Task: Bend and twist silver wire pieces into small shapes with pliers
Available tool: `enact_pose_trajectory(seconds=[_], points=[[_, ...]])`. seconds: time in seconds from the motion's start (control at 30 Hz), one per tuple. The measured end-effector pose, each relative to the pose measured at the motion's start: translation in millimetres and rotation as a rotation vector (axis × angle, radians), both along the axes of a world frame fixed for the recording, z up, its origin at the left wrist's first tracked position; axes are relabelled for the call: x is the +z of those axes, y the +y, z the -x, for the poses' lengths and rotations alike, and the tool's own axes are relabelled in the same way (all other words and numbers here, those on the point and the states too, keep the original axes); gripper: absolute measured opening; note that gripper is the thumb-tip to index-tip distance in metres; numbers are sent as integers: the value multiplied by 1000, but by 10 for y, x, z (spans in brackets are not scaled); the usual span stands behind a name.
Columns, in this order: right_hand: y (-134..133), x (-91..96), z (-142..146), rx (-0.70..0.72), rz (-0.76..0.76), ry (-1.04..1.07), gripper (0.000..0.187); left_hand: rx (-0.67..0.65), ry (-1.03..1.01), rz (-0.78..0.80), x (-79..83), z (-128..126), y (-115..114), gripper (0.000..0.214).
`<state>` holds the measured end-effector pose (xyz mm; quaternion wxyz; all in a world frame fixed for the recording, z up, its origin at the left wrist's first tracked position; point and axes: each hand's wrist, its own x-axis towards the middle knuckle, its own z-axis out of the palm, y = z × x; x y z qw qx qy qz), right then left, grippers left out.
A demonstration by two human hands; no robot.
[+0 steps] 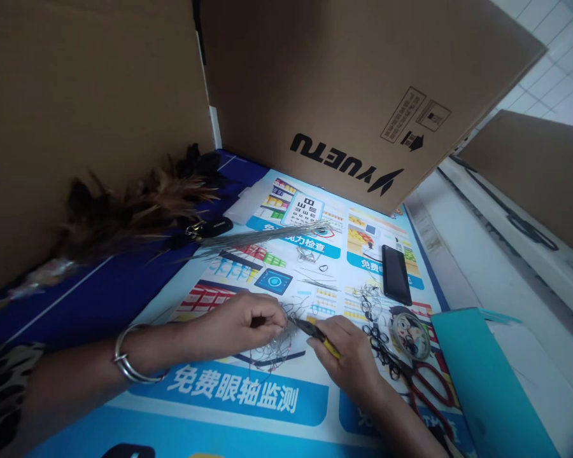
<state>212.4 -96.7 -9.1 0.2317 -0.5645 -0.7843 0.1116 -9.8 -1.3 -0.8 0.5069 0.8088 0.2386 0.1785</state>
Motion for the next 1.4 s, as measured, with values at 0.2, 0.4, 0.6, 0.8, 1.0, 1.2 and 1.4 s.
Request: enact_pose_trajectory(seconds=[0.2,0.4,0.6,0.8,1.0,1.2,1.4], points=[[3,66,12,7,56,-23,18,9,-15,-59,-9,8,-8,12],[12,145,-27,30,98,-46,20,-5,-27,-83,-14,14,5,14],[-1,187,-97,-6,64,-44,24,8,-52,-86,-7,14,18,14],[-19,207,-83,25,71,-100,22,19,-68,-75,2,16,6,14],[0,212,-126,27,37,-116,21,86,-72,5,-20,3,1,13],[13,231,-131,81,-57,-129,20,121,-45,149,-41,0,7,13],[1,187,-104,82,-77,-106,19,95,-55,134,-58,8,8,13]])
